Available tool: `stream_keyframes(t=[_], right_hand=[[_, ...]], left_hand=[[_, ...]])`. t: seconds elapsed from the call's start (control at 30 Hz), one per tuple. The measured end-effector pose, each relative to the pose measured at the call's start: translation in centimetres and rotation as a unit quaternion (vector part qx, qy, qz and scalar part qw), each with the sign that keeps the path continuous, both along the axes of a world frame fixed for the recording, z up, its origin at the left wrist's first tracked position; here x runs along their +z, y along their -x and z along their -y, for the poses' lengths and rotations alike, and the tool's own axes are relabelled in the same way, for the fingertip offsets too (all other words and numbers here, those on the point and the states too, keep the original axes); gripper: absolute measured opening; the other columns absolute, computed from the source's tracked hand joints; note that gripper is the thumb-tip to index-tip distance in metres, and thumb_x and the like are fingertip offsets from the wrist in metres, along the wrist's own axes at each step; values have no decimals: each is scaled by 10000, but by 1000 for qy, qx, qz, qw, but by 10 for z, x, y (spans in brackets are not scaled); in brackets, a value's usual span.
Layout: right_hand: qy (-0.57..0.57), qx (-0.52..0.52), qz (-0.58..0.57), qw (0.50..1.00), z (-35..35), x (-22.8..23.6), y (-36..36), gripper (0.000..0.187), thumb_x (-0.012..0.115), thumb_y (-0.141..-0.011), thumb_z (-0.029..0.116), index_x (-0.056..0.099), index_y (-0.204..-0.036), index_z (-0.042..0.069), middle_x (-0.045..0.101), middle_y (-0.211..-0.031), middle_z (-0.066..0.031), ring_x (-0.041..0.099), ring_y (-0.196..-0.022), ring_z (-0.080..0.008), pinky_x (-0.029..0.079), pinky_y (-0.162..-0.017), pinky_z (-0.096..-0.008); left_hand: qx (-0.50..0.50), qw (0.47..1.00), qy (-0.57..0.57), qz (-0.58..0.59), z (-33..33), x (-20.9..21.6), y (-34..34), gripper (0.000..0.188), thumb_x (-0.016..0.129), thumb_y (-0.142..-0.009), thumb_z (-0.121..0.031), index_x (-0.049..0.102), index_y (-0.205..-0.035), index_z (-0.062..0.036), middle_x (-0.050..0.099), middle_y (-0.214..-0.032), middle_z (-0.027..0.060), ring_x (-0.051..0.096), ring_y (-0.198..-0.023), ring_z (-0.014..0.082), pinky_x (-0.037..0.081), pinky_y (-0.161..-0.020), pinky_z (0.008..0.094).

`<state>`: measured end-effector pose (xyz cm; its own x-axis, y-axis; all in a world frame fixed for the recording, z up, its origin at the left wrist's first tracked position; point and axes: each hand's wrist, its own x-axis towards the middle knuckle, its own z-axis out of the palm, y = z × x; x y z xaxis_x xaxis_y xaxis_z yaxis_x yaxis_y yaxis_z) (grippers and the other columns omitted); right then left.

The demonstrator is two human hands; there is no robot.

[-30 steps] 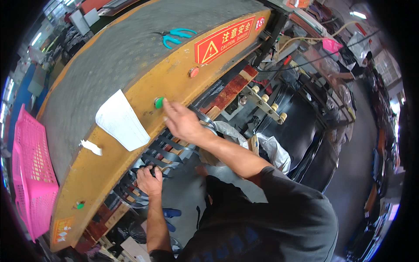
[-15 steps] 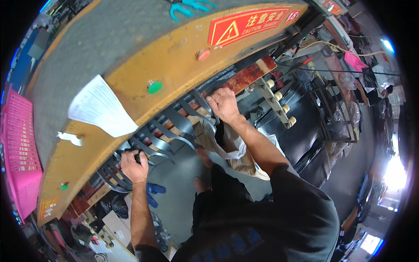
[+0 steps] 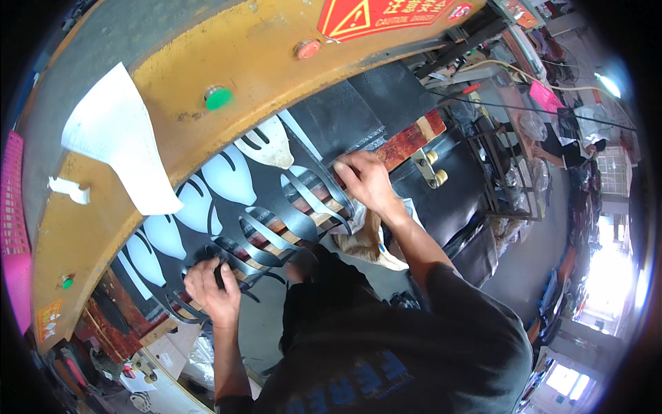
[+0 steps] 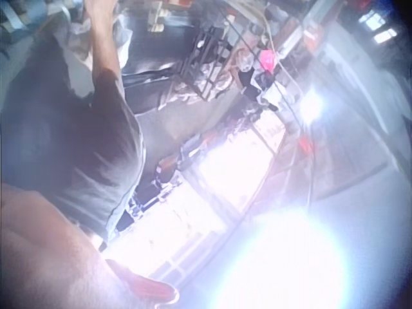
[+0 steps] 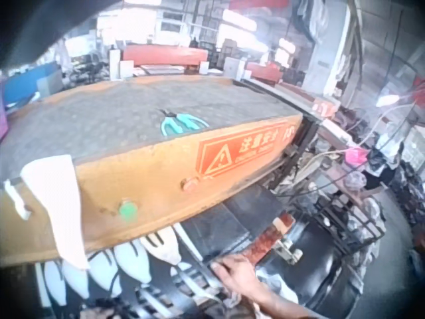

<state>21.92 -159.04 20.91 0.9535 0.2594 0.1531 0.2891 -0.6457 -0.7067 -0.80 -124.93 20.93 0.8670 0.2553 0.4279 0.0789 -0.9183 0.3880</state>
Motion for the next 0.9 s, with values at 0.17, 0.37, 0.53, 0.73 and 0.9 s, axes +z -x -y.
stream_keyframes(t=[0.17,0.37,0.53,0.73,0.9], right_hand=[[132,89,20,987,-82,17,-4,836,851,-840,479,591,-1534,91,546,-1515,-335,579,-1334,-511,488,-1117,-546],[267,142,-74,950,-98,25,34,880,853,-734,395,614,-1541,136,399,-1634,-330,560,-1277,-576,484,-1158,-519],[-64,128,-275,951,-24,49,21,811,901,-670,369,748,-1409,73,725,-1346,-202,696,-1187,-289,532,-1058,-329],[-266,24,-369,890,2,53,56,585,764,-879,372,750,-1337,8,778,-1114,-119,716,-938,-199,607,-837,-347],[-460,18,-481,746,4,33,75,553,715,-929,387,705,-1254,-61,772,-1044,-178,759,-862,-250,662,-848,-398]], left_hand=[[-187,974,128,4,88,-9,-65,146,742,-895,-103,775,-1028,-52,750,-1119,110,670,-1122,342,517,-1012,489],[-264,959,73,75,144,-57,-48,142,757,-860,-150,739,-991,-99,704,-1122,37,646,-1097,286,508,-950,455],[-275,955,84,64,173,-64,-1,170,774,-835,-118,734,-997,-91,698,-1108,42,641,-1098,302,511,-936,464],[-277,938,198,61,194,-30,22,230,883,-840,-251,732,-894,-86,722,-963,71,667,-953,305,521,-868,455],[-204,931,260,-155,218,2,9,488,905,-829,-485,731,-908,-35,739,-734,110,734,-670,353,591,-694,464]])
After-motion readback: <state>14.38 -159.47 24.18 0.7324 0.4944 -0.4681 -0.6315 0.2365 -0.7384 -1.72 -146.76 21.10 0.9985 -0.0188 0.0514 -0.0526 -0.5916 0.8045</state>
